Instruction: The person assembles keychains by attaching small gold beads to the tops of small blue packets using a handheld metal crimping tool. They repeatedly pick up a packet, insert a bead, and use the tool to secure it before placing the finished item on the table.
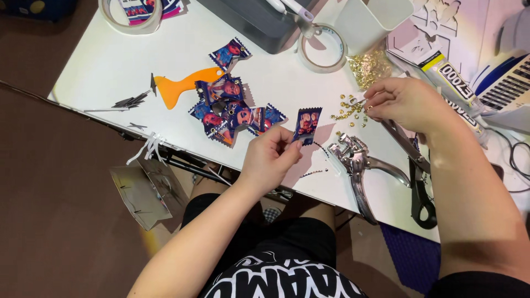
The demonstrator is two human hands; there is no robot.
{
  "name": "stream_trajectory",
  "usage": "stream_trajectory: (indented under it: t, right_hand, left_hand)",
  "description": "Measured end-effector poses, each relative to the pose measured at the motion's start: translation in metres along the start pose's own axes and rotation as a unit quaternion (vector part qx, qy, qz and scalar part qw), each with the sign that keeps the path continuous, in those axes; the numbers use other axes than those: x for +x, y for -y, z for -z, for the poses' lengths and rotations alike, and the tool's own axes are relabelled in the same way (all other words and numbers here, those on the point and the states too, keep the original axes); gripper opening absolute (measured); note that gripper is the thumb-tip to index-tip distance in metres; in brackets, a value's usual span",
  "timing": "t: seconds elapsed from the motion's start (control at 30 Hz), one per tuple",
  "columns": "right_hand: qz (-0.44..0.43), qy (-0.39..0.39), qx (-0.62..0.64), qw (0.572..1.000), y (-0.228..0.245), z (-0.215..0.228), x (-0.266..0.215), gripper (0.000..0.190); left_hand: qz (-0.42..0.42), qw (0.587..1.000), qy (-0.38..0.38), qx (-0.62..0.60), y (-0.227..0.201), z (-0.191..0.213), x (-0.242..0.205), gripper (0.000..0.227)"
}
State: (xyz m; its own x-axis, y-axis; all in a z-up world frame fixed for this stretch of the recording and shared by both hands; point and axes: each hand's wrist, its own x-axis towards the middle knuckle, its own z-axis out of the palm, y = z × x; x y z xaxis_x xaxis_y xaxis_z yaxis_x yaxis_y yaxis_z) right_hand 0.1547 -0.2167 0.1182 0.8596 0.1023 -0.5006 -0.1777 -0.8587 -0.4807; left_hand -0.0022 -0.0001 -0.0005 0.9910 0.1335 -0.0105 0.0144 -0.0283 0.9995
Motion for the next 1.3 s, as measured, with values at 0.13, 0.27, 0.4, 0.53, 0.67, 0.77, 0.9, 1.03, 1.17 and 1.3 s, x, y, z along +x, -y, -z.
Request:
stream_trajectory:
  t: [0.13, 0.27, 0.4, 0.53, 0.67, 0.77, 0.9, 1.03, 1.17, 1.3]
  right_hand:
    - [0.014, -0.005, 0.004, 1.0, -0.008, 0.001, 0.002, 0.035]
    - [0.051, 0.02, 0.128, 0.99, -0.032, 0.001, 0.016, 0.023]
    - [0.07, 0.017, 0.147, 0.987, -0.043, 0.0, 0.02, 0.019]
    - [0.06, -0.006, 0.144, 0.988, -0.04, 0.0, 0.013, 0.016]
    - [0.072, -0.055, 0.085, 0.992, -0.038, 0.003, 0.002, 0.016]
    - [0.04, -0.072, -0.017, 0.996, -0.022, 0.004, -0.019, 0.016]
    - [0.129, -0.068, -0.165, 0.976, -0.061, 0.001, 0.006, 0.018]
    - [0.197, -0.058, -0.217, 0.954, -0.085, 0.001, 0.015, 0.02]
    - [0.259, -0.071, -0.266, 0.926, -0.102, 0.001, 0.018, 0.021]
    - [0.319, -0.086, -0.249, 0.911, -0.113, -0.003, 0.026, 0.017]
  left_hand:
    - [0.011, 1.0, 0.001, -0.009, -0.002, 0.001, -0.001, 0.017]
    - [0.011, 1.0, 0.003, -0.006, -0.003, 0.001, -0.001, 0.017]
    - [0.009, 1.0, 0.001, -0.003, -0.003, 0.0, -0.001, 0.017]
    - [0.008, 1.0, 0.001, 0.002, -0.002, 0.0, -0.001, 0.017]
    - [0.011, 1.0, -0.002, -0.013, -0.001, -0.001, -0.001, 0.016]
    - [0.013, 1.0, -0.002, -0.015, 0.001, -0.002, 0.0, 0.016]
    - [0.011, 1.0, -0.002, -0.026, 0.001, -0.002, 0.0, 0.016]
    - [0.02, 1.0, -0.001, -0.015, -0.001, -0.002, -0.001, 0.016]
    - [0.011, 1.0, -0.003, -0.017, 0.001, -0.003, 0.0, 0.016]
    - [0.018, 1.0, -0.003, -0.02, 0.001, -0.004, 0.0, 0.016]
